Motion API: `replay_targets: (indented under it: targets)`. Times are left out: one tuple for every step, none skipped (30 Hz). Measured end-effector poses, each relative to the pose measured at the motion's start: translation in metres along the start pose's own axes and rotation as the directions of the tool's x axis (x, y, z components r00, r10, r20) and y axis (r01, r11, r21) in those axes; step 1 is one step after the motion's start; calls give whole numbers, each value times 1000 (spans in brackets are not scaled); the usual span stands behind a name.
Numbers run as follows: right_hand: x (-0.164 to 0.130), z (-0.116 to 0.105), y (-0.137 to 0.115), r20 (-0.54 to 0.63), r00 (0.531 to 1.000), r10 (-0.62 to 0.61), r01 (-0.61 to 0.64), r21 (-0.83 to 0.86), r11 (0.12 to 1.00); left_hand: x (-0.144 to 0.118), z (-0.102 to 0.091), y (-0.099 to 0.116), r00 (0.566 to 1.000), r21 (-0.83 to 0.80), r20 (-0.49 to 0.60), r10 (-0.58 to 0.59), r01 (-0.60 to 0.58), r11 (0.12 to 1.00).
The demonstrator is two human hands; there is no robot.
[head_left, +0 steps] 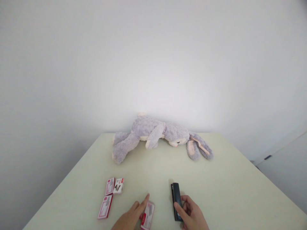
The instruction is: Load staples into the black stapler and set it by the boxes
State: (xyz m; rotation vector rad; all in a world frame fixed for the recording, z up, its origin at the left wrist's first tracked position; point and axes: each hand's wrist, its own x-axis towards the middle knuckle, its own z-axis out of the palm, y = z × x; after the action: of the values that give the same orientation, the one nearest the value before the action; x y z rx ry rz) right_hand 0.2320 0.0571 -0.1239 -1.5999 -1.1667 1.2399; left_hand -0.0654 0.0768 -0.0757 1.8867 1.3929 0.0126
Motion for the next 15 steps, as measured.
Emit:
replay_targets:
  targets:
    - [-1,3,-2,13,1000,2,-2,9,1000,1,-1,7,1000,3,2,24,-24,1000]
    - [-2,5,-4,33,999,1,-2,17,1000,2,-2,15,999,2,-10,49,-49,999]
    - [-2,8,-6,58,998,0,-1,25,1000,3,-3,23,997,-3,-36,71,-71,997]
    - [-2,11,-8,83,997,-3,0,34,999,4,-3,31,994,-13,-70,90,-91,996]
    - [-2,14,-10,106,994,-7,3,43,999,6,-4,37,988,-23,-109,109,-112,993]
    - [-2,17,-10,128,992,-13,7,50,999,9,-3,43,981,-32,-149,127,-133,991]
    - [-1,21,-11,147,989,-21,14,55,998,11,-3,47,972,-39,-183,144,-154,987]
    - [0,25,-10,162,986,-32,22,58,998,14,-1,51,966,-43,-206,158,-170,984]
    - [1,29,-9,174,984,-40,30,62,998,17,0,53,961,-46,-218,168,-182,982]
    - [2,32,-8,182,982,-49,37,67,997,20,3,54,959,-52,-221,174,-190,980]
    - [2,36,-7,184,981,-55,43,72,996,22,5,55,959,-62,-223,175,-193,979]
    - [3,38,-6,179,982,-60,47,77,996,24,8,54,958,-75,-229,171,-192,979]
    - [3,40,-5,173,983,-62,48,81,996,24,11,52,958,-91,-236,164,-190,978]
    - [3,41,-4,168,984,-61,48,83,995,22,14,48,956,-110,-251,153,-185,977]
    - [3,42,-4,163,985,-59,45,85,995,20,17,42,951,-131,-279,131,-173,976]
